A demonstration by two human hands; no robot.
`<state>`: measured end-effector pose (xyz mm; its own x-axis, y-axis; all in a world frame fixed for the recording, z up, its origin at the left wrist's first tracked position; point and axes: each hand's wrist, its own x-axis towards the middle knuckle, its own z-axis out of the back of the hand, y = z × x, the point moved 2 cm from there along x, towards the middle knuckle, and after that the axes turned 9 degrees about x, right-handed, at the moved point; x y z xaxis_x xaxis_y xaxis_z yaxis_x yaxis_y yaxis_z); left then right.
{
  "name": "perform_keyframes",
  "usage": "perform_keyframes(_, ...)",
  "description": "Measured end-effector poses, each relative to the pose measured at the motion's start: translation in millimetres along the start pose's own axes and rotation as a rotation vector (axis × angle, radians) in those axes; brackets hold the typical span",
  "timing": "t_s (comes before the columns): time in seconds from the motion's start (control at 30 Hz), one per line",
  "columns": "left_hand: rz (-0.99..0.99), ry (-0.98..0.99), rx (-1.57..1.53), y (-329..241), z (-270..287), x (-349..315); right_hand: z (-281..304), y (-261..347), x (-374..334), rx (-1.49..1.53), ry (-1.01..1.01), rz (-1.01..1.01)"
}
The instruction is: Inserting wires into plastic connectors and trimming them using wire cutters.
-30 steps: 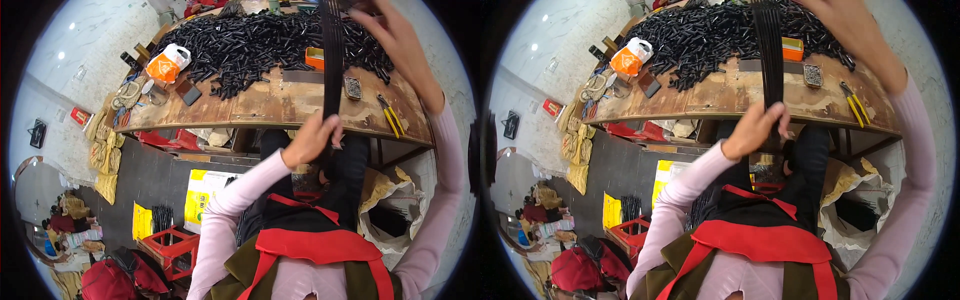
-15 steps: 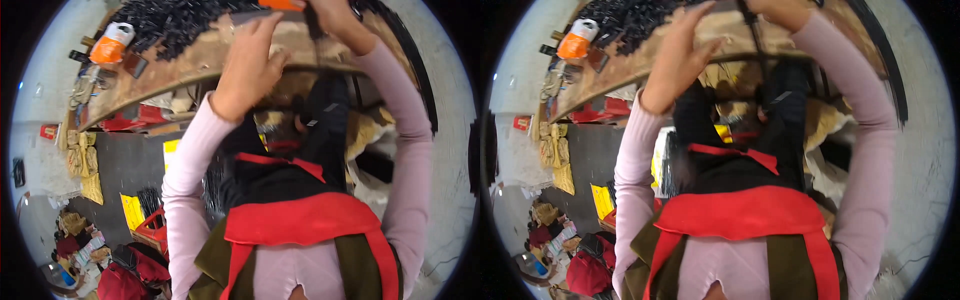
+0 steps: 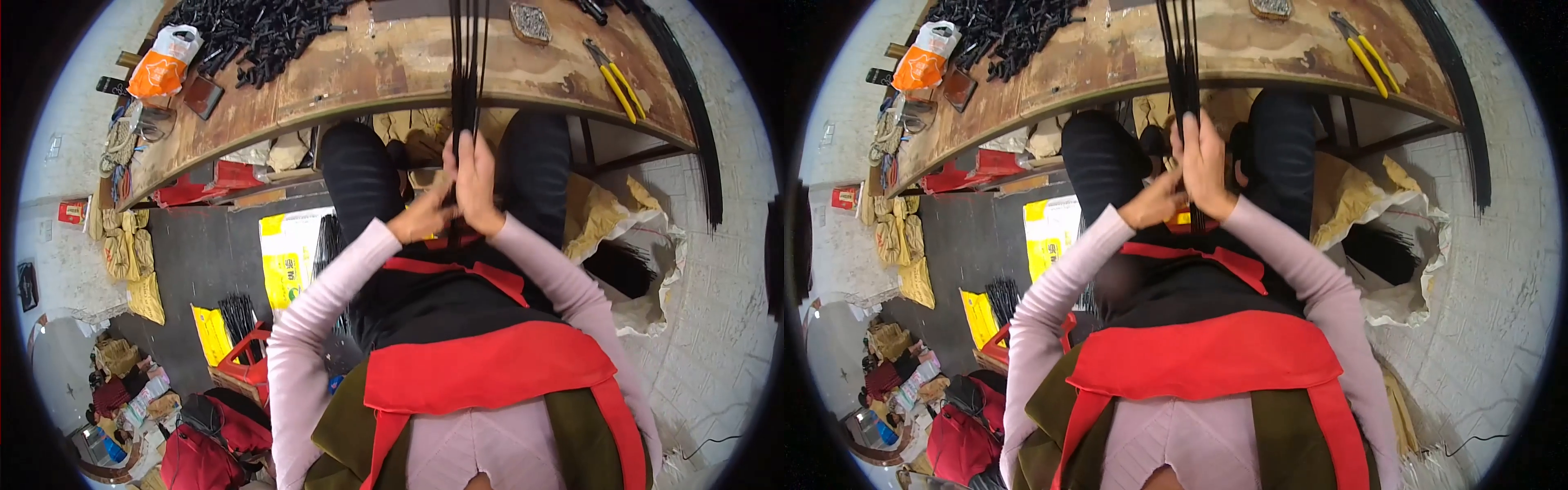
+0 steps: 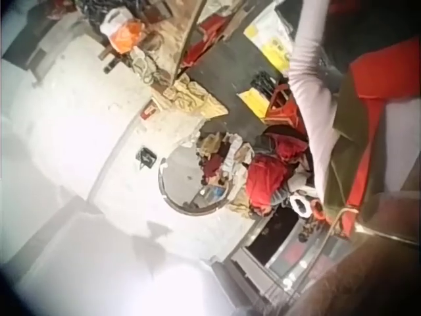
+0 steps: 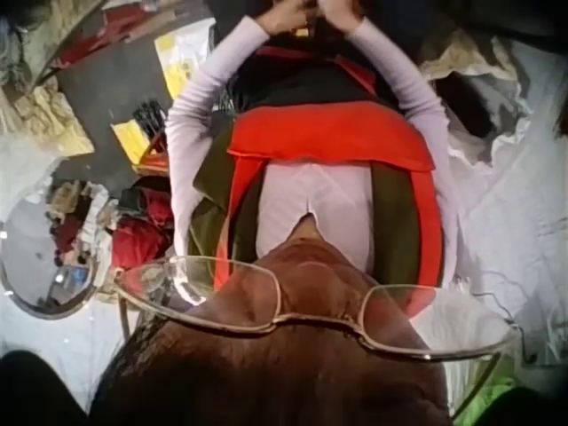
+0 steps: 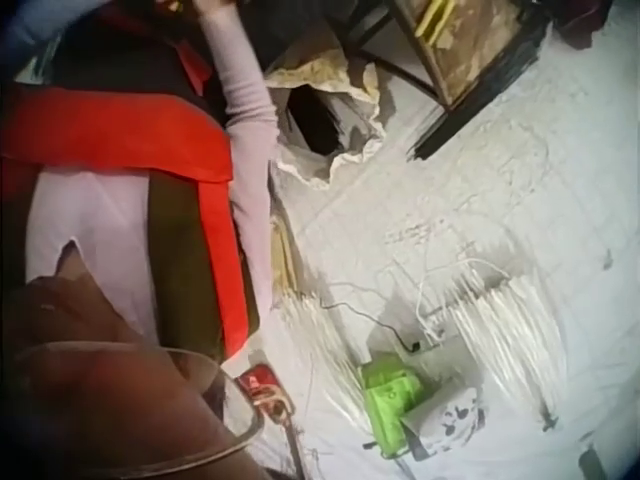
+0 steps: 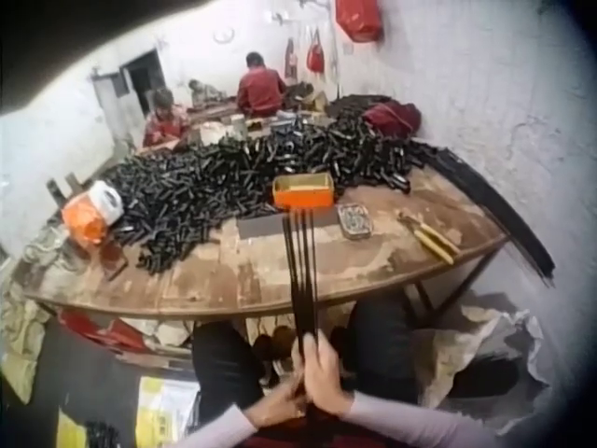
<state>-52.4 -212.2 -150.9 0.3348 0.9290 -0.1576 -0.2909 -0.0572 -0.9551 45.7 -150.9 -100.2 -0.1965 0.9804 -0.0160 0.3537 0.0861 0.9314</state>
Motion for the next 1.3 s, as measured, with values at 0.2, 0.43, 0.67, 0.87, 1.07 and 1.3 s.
perform_keyframes(0.2, -0.004, 0.122, 0.592, 32.2, 13.5, -13.7, -5.4, 33.7, 23.7, -0.033, 0.021, 0.097)
perform_keyframes(0.43, 0.151, -0.13, 0.653, 70.1, -3.3, -0.2, -21.8, 76.5, 79.1, 0.353, 0.266, 0.392)
perform_keyframes(0.67, 0.129, -0.185, 0.886, 58.1, -11.4, 2.7, -27.5, 89.1, 63.6, 0.215, 0.155, 0.248)
perform_keyframes(0.87, 0.063, -0.14, 0.919, 61.8, -17.9, -4.4, -26.4, 80.0, 62.5, 0.222, 0.122, 0.214)
perform_keyframes(1.07, 0.044, -0.091, 0.913, 56.6, -20.7, -5.9, -18.3, 74.3, 67.4, 0.187, 0.177, 0.244)
perform_keyframes(1.3, 0.001, -0.092, 0.974, 44.6, 2.5, -18.2, -21.5, 60.5, 59.1, 0.072, 0.176, 0.268)
